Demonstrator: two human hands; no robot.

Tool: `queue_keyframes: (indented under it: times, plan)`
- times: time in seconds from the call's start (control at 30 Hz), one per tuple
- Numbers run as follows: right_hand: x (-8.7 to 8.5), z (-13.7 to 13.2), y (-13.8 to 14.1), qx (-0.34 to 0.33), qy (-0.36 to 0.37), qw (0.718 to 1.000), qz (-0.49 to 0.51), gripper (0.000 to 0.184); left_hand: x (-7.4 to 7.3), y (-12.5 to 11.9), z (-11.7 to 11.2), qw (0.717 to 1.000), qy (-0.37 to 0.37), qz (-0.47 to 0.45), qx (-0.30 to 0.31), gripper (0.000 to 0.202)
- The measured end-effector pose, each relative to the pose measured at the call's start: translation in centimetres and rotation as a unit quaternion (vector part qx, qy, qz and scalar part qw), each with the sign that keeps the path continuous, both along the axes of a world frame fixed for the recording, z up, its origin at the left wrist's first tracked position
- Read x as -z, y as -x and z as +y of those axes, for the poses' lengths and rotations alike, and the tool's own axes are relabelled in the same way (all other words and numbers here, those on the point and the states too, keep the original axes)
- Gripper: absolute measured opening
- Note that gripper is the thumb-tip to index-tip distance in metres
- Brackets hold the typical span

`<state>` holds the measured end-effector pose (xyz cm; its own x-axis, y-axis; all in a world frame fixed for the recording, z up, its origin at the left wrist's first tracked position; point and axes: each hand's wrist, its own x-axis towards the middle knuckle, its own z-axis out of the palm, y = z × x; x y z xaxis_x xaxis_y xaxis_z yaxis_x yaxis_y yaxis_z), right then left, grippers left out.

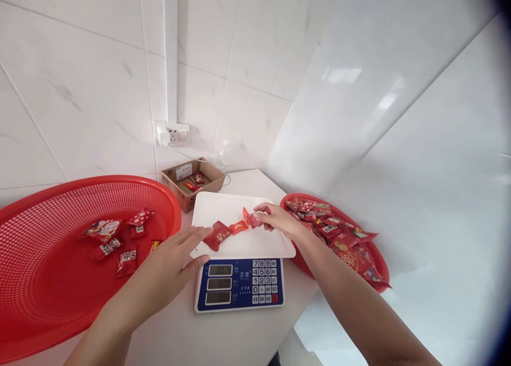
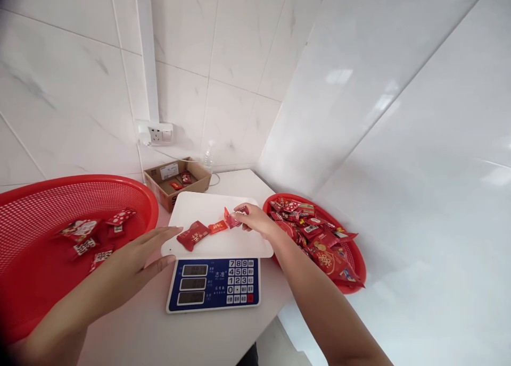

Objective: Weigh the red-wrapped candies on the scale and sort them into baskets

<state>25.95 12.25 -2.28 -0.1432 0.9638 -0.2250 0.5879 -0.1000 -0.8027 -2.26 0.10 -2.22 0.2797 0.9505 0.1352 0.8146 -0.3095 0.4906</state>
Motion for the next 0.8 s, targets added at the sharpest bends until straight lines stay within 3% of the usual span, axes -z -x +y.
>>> queue_keyframes:
  times: [0.1, 0.2, 0.33, 0.43, 0.57, 0.63, 0.8]
  plan:
    - [-0.3, -0.4, -0.6, -0.039, 0.010, 0.999, -0.010, 0.027, -0.1, 0.0, -0.1, 1.000, 0.005, 0.000, 0.002, 0.047]
    - [-0.3, -0.8, -0.9, -0.071, 0.000, 0.992, -0.107, 0.028, -0.2, 0.0, -0.2, 1.000, 0.011, 0.002, 0.004, 0.046]
    - [0.7, -1.3, 0.4, -0.058, -0.197, 0.948, -0.243, 0.043, -0.2, 0.0, -0.3, 1.000, 0.019, 0.003, 0.003, 0.046]
    - [1.6, -2.1, 2.6, -0.141, -0.287, 0.923, -0.213, 0.043, -0.1, -0.1, -0.3, 1.000, 0.006, 0.002, 0.009, 0.046]
    - [2.3, -3.5, 5.6, -0.285, -0.286, 0.887, -0.222, 0.047, 0.1, 0.0, -0.3, 1.000, -0.021, 0.002, 0.022, 0.043]
    - [2.5, -3.6, 6.3, -0.319, -0.274, 0.877, -0.232, 0.043, 0.1, 0.0, -0.3, 0.999, -0.025, 0.005, 0.024, 0.043]
    - [2.7, -2.0, 5.9, -0.218, -0.319, 0.896, -0.217, 0.028, 0.0, -0.1, -0.1, 0.999, -0.028, 0.013, 0.024, 0.043]
